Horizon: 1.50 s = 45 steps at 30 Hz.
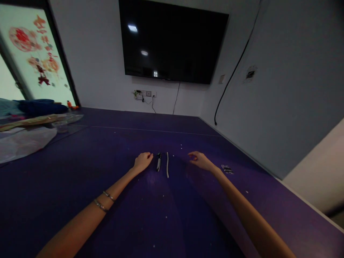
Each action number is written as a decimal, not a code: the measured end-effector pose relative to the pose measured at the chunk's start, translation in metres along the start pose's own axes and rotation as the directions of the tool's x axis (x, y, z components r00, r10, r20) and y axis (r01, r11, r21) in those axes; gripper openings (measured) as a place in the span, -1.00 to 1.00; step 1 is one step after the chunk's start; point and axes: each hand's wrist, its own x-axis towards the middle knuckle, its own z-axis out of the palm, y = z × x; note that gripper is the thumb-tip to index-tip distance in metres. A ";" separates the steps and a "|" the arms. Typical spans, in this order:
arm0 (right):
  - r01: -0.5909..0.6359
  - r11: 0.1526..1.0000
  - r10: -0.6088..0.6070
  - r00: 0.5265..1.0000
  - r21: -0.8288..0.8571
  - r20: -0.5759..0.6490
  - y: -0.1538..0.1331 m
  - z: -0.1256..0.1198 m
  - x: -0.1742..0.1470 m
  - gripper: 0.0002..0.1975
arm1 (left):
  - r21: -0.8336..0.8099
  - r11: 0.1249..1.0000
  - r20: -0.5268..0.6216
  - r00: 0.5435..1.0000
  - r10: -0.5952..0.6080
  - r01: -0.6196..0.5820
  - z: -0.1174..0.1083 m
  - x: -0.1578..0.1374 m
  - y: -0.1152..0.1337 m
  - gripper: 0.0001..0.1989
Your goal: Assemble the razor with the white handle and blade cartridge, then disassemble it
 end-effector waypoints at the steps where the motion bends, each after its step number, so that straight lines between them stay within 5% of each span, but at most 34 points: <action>1: -0.015 1.000 0.015 1.000 0.009 -0.004 0.016 -0.011 -0.006 -0.58 | -0.014 1.000 -0.018 1.000 -0.011 0.011 -0.001 0.002 -0.004 -0.63; 9: -0.188 0.945 0.239 0.955 -0.267 0.173 0.111 -0.082 -0.062 -0.39 | -0.136 0.991 -0.130 0.991 -0.038 0.020 -0.003 0.010 -0.019 -0.63; 14: -0.273 0.928 0.336 0.907 -0.252 0.255 0.138 -0.083 -0.077 -0.36 | -0.177 0.984 -0.137 0.990 -0.019 -0.006 -0.001 0.008 -0.020 -0.64; 20: -0.294 0.941 0.325 0.921 -0.166 0.215 0.147 -0.075 -0.079 -0.44 | -0.198 0.980 -0.149 0.989 -0.002 -0.028 -0.002 0.005 -0.019 -0.64; 34: -0.270 0.962 0.267 0.961 0.036 0.076 0.130 -0.059 -0.066 -0.52 | -0.213 0.977 -0.136 0.991 -0.002 -0.027 -0.001 0.002 -0.017 -0.65; 45: 0.057 0.985 -0.070 0.995 0.163 0.075 0.024 0.002 0.000 -0.45 | -0.201 0.979 -0.123 0.992 -0.009 -0.016 0.003 0.000 -0.018 -0.64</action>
